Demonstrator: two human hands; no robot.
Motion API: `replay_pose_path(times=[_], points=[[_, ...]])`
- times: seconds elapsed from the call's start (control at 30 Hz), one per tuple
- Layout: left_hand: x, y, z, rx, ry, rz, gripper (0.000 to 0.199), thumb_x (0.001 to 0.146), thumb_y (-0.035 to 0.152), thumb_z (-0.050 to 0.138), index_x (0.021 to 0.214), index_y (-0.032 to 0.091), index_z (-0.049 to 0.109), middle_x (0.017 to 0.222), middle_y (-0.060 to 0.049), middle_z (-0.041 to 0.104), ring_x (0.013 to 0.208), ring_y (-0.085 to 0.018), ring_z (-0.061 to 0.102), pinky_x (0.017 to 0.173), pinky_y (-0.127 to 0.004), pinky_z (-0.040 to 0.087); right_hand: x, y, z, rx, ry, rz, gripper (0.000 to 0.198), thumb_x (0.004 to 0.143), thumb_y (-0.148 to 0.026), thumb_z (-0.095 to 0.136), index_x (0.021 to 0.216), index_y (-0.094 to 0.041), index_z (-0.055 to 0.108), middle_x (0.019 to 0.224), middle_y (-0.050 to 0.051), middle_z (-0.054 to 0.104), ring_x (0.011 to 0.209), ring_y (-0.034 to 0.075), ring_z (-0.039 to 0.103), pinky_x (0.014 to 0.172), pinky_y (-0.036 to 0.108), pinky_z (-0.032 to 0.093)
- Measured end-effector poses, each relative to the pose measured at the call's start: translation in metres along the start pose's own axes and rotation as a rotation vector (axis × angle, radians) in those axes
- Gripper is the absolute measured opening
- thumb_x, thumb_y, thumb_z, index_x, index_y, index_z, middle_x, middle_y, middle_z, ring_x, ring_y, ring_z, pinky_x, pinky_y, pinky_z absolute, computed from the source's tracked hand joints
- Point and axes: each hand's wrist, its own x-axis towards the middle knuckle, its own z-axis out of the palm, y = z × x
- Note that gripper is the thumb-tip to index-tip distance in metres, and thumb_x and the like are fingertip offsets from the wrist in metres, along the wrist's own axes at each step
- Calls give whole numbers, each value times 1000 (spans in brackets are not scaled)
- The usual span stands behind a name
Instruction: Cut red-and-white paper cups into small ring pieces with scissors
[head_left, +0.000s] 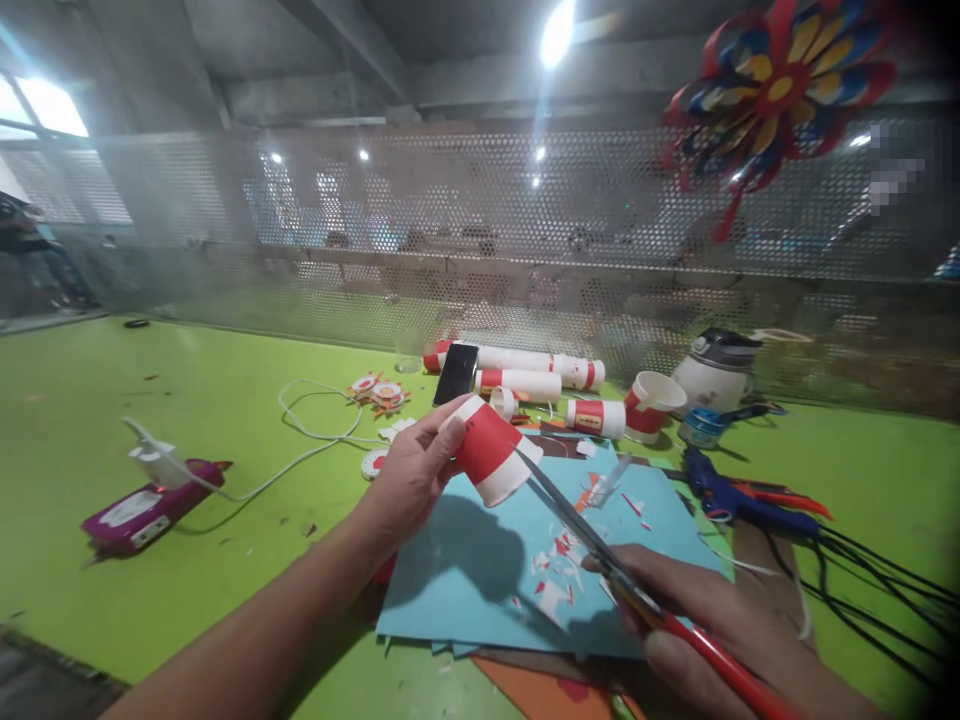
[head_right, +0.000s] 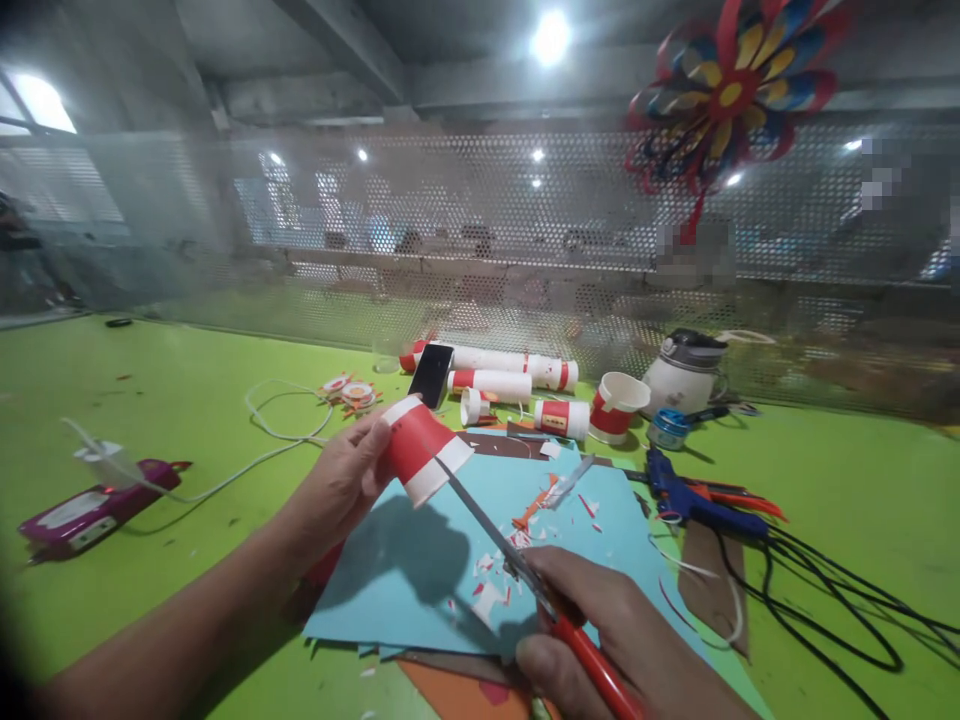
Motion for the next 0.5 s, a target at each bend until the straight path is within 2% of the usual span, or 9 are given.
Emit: replay_pose_path(times=[0.07,0.13,0.23,0.37,0.5], points=[[0,-2,0,2,-3,-12,46,82,41,66,122,19,62,112,-12,68,101,-26,63,90,-39,48,8,-11,-2,96,-118,-56,45,86,-63,40,96,-27,66,77,4,67,66,20,60,62,28,47],[-1,-4,0,1,-11,-21,45,82,40,66,122,19,61,111,-12,68,100,-25,63,89,-38,49,12,-18,-2,136,-130,-50,45,88,-61,38,97,-27,65,70,2,63,60,18,56,56,26,43],[-1,-7,0,-7,-43,-34,42,85,39,63,122,20,61,108,-11,69,98,-24,64,88,-36,50,13,-25,-4,140,-109,-16,41,89,-57,42,102,-26,65,68,1,63,59,16,55,55,24,42],[-2,-10,1,-13,-51,-52,38,88,38,59,121,19,62,107,-10,69,96,-22,64,83,-34,51,11,-28,-3,156,-162,-1,42,91,-56,40,100,-24,66,66,0,61,56,14,52,55,23,40],[-2,-11,2,-6,-20,-52,40,86,39,62,119,18,63,108,-10,69,95,-23,65,80,-32,53,7,-20,3,101,-82,66,44,89,-58,41,102,-25,67,74,3,66,65,18,59,60,27,47]])
